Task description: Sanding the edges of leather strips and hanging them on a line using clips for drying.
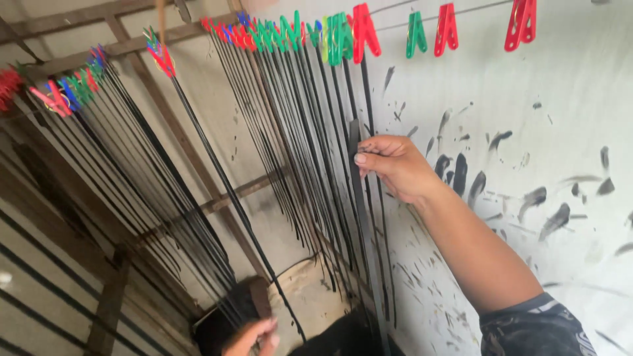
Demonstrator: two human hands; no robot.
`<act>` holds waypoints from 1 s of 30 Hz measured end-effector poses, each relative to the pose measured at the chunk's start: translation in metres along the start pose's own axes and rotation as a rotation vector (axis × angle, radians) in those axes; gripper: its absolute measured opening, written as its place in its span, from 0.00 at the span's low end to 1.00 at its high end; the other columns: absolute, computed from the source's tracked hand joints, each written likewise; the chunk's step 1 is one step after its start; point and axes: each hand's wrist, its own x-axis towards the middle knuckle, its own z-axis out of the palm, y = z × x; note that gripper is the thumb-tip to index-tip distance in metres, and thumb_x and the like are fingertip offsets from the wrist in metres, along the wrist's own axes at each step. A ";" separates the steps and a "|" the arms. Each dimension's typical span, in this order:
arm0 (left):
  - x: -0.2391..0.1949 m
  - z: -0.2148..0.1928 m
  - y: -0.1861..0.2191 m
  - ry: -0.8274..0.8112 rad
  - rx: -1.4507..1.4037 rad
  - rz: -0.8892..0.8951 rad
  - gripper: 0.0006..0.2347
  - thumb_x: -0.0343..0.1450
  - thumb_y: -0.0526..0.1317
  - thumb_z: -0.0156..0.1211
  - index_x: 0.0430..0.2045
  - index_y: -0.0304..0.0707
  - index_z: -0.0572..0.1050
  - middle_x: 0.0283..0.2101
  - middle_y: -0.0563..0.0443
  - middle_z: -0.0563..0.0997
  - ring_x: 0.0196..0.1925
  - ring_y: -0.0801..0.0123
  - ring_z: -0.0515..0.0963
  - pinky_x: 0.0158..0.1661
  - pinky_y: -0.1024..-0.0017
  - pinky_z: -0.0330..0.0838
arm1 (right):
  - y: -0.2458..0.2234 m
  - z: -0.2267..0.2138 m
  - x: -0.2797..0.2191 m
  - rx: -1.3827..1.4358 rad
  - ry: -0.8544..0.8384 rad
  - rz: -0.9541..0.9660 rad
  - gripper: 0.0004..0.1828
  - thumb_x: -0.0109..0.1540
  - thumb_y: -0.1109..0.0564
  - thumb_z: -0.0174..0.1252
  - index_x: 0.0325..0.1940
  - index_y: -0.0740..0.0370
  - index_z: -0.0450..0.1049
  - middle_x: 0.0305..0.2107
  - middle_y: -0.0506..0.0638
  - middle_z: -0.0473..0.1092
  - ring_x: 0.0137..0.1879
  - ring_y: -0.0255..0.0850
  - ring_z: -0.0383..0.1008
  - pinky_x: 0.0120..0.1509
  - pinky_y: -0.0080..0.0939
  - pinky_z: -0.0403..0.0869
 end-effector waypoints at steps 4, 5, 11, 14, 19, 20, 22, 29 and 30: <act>0.052 -0.045 0.215 -0.227 0.019 0.135 0.15 0.69 0.47 0.62 0.48 0.50 0.84 0.50 0.61 0.86 0.53 0.75 0.86 0.52 0.69 0.82 | 0.004 -0.024 0.012 0.090 -0.041 0.030 0.05 0.60 0.65 0.66 0.37 0.58 0.81 0.26 0.46 0.72 0.31 0.37 0.75 0.40 0.39 0.81; 0.062 -0.045 0.235 -0.229 0.024 0.144 0.15 0.69 0.47 0.62 0.48 0.50 0.84 0.50 0.61 0.86 0.53 0.75 0.86 0.52 0.69 0.82 | 0.006 -0.026 0.014 0.091 -0.035 0.021 0.05 0.60 0.65 0.66 0.37 0.58 0.81 0.26 0.46 0.72 0.31 0.37 0.75 0.40 0.39 0.81; 0.120 -0.031 0.352 -0.271 0.049 0.746 0.18 0.73 0.48 0.56 0.55 0.46 0.79 0.58 0.53 0.81 0.61 0.65 0.80 0.52 0.66 0.79 | 0.000 -0.043 0.015 0.088 0.018 0.025 0.06 0.59 0.65 0.67 0.38 0.58 0.81 0.27 0.48 0.73 0.31 0.39 0.75 0.40 0.41 0.79; 0.146 -0.013 0.396 -0.163 0.025 1.020 0.18 0.75 0.44 0.52 0.59 0.39 0.73 0.53 0.49 0.81 0.52 0.65 0.82 0.52 0.65 0.76 | -0.003 -0.045 0.013 0.077 0.072 0.029 0.04 0.59 0.65 0.67 0.37 0.61 0.81 0.27 0.48 0.72 0.31 0.38 0.73 0.40 0.38 0.78; 0.182 0.020 0.466 -0.001 0.010 1.019 0.24 0.70 0.41 0.59 0.62 0.38 0.65 0.60 0.45 0.73 0.57 0.54 0.77 0.56 0.60 0.70 | -0.003 -0.048 0.013 0.006 0.147 0.029 0.04 0.59 0.63 0.68 0.38 0.62 0.81 0.28 0.47 0.73 0.31 0.37 0.72 0.41 0.39 0.77; 0.187 0.026 0.476 0.001 0.011 1.022 0.24 0.70 0.41 0.59 0.62 0.38 0.65 0.60 0.45 0.73 0.57 0.54 0.77 0.56 0.60 0.70 | -0.001 -0.049 0.014 0.006 0.145 0.025 0.04 0.59 0.63 0.68 0.38 0.62 0.81 0.28 0.47 0.73 0.31 0.37 0.72 0.41 0.39 0.77; 0.196 0.036 0.497 0.198 0.183 1.014 0.28 0.69 0.47 0.64 0.62 0.41 0.61 0.65 0.46 0.68 0.53 0.41 0.77 0.51 0.49 0.70 | 0.001 -0.050 0.015 0.013 0.188 0.033 0.06 0.59 0.63 0.68 0.39 0.63 0.81 0.28 0.49 0.73 0.31 0.38 0.71 0.42 0.38 0.76; 0.204 0.041 0.536 0.240 0.380 0.907 0.27 0.67 0.54 0.68 0.55 0.47 0.64 0.54 0.54 0.68 0.58 0.58 0.68 0.30 0.50 0.77 | 0.006 -0.060 0.021 0.016 0.270 -0.005 0.06 0.57 0.66 0.69 0.38 0.64 0.80 0.29 0.48 0.74 0.29 0.38 0.71 0.40 0.36 0.75; 0.212 0.042 0.535 0.302 0.371 1.002 0.24 0.66 0.49 0.69 0.51 0.45 0.66 0.51 0.51 0.71 0.55 0.55 0.71 0.32 0.52 0.76 | 0.005 -0.061 0.021 0.002 0.273 -0.005 0.06 0.57 0.65 0.69 0.38 0.64 0.80 0.27 0.48 0.73 0.28 0.38 0.71 0.40 0.36 0.74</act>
